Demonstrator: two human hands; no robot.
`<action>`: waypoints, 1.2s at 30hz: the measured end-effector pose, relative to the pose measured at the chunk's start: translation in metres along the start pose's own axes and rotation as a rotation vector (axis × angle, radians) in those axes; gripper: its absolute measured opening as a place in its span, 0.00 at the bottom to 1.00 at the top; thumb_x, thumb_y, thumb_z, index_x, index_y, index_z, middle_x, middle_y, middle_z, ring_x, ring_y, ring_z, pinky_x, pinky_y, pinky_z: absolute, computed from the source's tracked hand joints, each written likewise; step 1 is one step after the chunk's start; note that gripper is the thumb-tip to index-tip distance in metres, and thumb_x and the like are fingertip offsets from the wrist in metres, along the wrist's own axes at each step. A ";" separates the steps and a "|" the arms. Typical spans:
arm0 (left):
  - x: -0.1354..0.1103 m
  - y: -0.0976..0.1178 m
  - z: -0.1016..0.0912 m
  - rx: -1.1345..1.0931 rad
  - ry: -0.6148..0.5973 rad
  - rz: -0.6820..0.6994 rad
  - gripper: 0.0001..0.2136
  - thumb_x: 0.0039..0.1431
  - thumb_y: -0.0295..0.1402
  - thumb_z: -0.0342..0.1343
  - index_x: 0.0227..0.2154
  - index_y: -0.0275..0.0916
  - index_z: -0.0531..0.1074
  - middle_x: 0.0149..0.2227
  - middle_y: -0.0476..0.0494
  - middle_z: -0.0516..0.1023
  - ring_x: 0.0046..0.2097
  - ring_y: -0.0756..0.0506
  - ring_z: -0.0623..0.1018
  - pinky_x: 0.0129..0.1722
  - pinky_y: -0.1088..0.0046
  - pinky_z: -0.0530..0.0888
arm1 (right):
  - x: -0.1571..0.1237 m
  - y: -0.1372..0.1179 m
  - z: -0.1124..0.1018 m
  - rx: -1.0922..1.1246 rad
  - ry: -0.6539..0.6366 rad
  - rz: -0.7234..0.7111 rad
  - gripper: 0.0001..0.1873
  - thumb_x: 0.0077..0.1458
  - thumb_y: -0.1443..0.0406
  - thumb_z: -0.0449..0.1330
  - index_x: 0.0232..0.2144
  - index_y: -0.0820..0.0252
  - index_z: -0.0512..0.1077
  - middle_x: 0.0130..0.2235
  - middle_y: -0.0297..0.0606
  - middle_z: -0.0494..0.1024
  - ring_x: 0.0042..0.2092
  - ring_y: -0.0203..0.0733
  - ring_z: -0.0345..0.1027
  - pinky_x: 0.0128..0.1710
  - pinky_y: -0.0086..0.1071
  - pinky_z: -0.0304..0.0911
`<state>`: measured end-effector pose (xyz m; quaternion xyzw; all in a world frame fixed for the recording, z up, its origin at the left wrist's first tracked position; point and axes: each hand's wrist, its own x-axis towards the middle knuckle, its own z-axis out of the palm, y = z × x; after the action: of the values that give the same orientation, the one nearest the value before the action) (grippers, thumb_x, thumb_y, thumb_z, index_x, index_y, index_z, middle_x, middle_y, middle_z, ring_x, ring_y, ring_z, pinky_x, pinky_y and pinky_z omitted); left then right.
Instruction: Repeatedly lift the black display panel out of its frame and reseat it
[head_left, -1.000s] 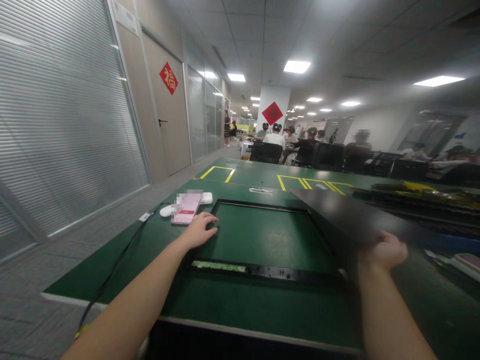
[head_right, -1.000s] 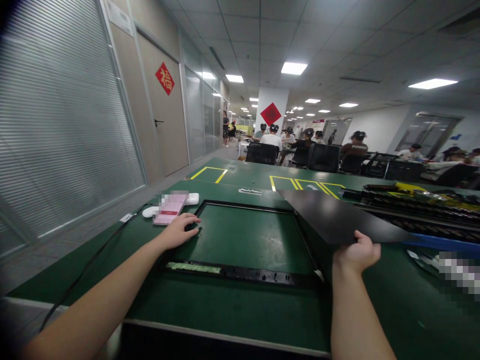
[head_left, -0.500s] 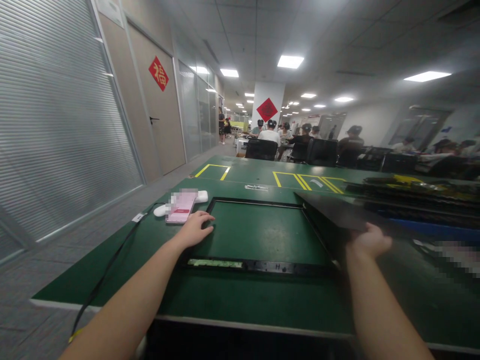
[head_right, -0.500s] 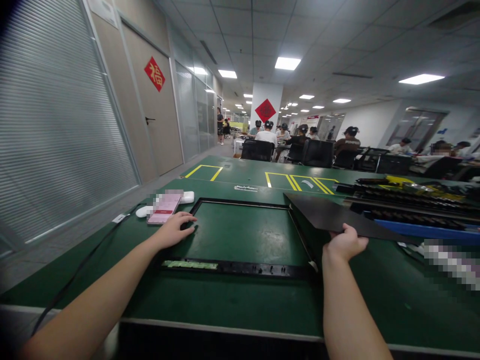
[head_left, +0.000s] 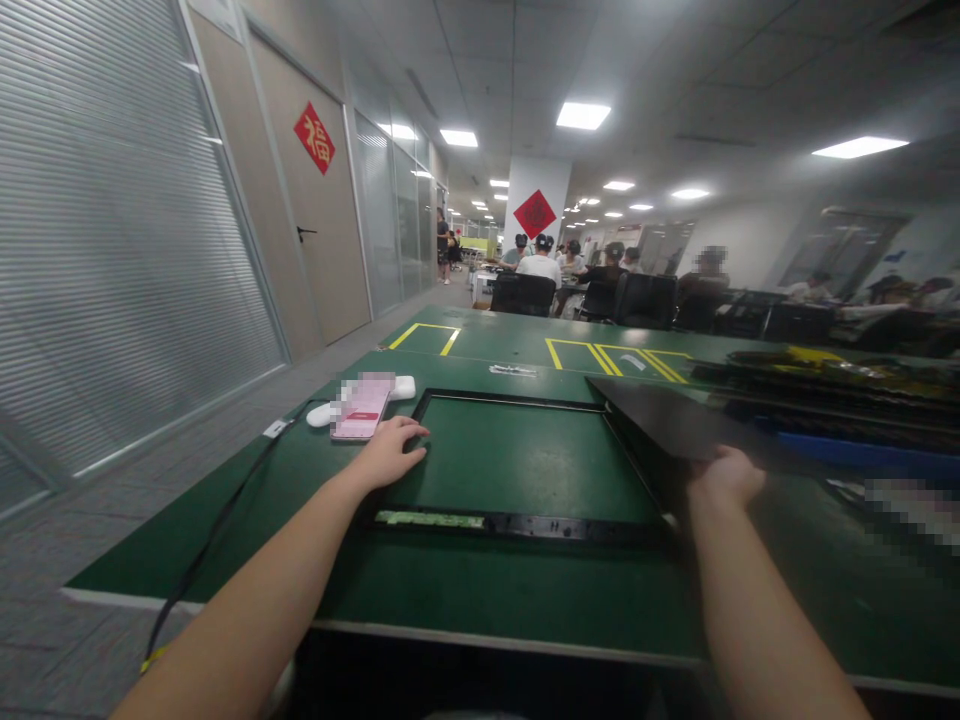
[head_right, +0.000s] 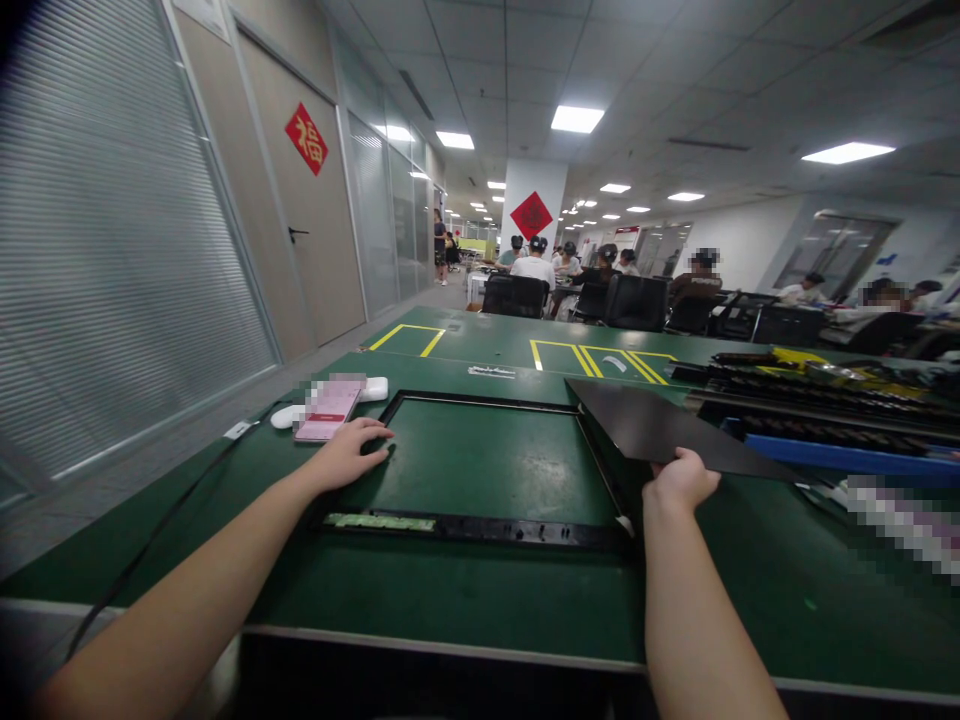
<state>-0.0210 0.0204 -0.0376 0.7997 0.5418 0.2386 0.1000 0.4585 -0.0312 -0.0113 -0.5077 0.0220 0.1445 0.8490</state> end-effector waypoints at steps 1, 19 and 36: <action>0.000 0.000 0.000 -0.001 -0.001 0.002 0.20 0.53 0.42 0.54 0.45 0.38 0.78 0.52 0.35 0.73 0.54 0.34 0.72 0.57 0.54 0.67 | 0.002 0.002 0.000 -0.009 0.001 0.005 0.16 0.39 0.76 0.54 0.34 0.58 0.63 0.38 0.32 0.71 0.36 0.36 0.69 0.34 0.33 0.72; 0.000 0.001 0.001 0.039 -0.022 0.018 0.19 0.53 0.40 0.55 0.46 0.39 0.78 0.52 0.37 0.73 0.54 0.34 0.71 0.58 0.55 0.65 | 0.054 0.043 -0.004 -0.105 0.001 0.144 0.12 0.37 0.76 0.53 0.28 0.60 0.63 0.31 0.30 0.69 0.29 0.35 0.67 0.26 0.31 0.70; -0.002 0.004 0.000 0.049 -0.038 0.017 0.19 0.53 0.40 0.54 0.46 0.40 0.78 0.52 0.36 0.74 0.54 0.33 0.71 0.57 0.53 0.65 | 0.055 0.043 -0.003 -0.126 -0.089 0.198 0.12 0.41 0.75 0.56 0.30 0.58 0.64 0.29 0.29 0.67 0.26 0.34 0.64 0.23 0.32 0.71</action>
<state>-0.0183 0.0174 -0.0365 0.8109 0.5385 0.2110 0.0888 0.5004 -0.0029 -0.0595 -0.5485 0.0254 0.2512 0.7971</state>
